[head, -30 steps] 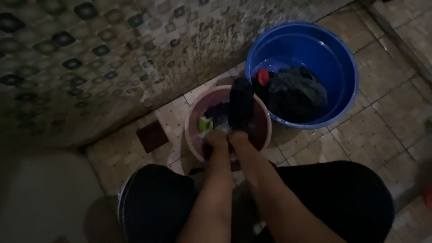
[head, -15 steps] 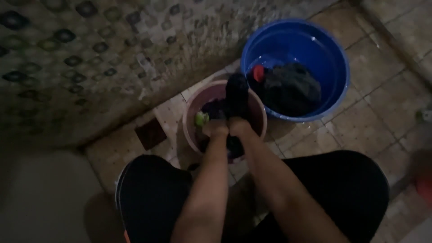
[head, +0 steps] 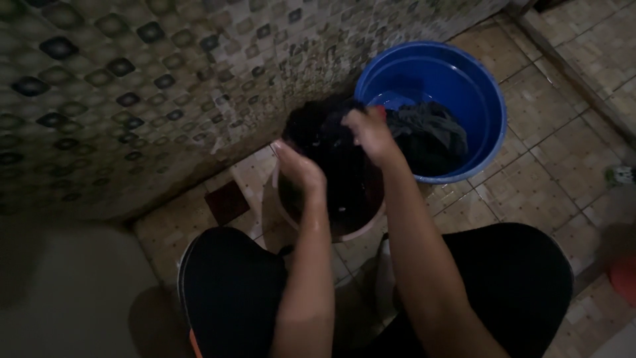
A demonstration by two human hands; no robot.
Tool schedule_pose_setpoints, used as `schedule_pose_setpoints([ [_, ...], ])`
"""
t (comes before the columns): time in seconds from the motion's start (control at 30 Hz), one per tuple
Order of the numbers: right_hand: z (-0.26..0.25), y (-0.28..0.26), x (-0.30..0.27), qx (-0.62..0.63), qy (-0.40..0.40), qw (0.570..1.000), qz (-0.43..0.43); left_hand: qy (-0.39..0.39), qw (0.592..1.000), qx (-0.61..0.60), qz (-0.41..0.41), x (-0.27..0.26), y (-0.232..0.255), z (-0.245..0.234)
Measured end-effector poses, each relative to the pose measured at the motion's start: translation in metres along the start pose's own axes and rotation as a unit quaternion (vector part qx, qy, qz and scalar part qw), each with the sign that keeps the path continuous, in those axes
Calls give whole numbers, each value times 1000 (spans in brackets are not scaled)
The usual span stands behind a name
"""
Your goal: Hand washing clothes in a bucket of water and soap.
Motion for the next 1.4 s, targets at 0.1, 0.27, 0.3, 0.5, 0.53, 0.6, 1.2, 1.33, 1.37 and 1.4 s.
schedule_pose_setpoints([
  [0.1, -10, 7, 17, 297, 85, 950, -32, 15, 984, 170, -57, -4, -57, -26],
  [0.27, 0, -46, -61, 526, 128, 837, 78, -275, 812, -60, -512, -75, -114, 15],
  [0.3, 5, -35, -64, 523, 128, 839, 80, -272, 811, -61, -514, -79, -101, 10],
  [0.5, -3, -41, -118, 23, 266, 938, -219, -305, 707, -311, -557, -60, -216, 35],
  [0.53, 13, -32, -119, -61, 196, 958, -201, -296, 731, -341, -511, -38, -247, 43],
  [0.6, 30, -20, -126, -146, 124, 965, -181, -287, 752, -370, -464, -38, -235, 48],
  [1.2, 21, 72, -20, -260, 139, 920, -260, -212, 812, -254, -481, -68, -100, -2],
  [1.33, 37, 63, -35, -307, -22, 934, -184, -148, 835, -234, -475, -50, -143, -14],
  [1.37, 46, 51, -48, -322, -122, 924, -168, -106, 825, -245, -499, -49, -155, -16],
  [1.4, 49, 26, -61, -323, -117, 924, -171, -111, 824, -247, -498, -50, -141, -14],
])
Point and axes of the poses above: each hand's wrist, its own x-axis towards the middle knuckle, its own z-axis out of the palm, y = z × x, the point moved 9 cm from there along x, towards the middle knuckle, and after that the axes turned 13 degrees about y, right-handed, at the moved point
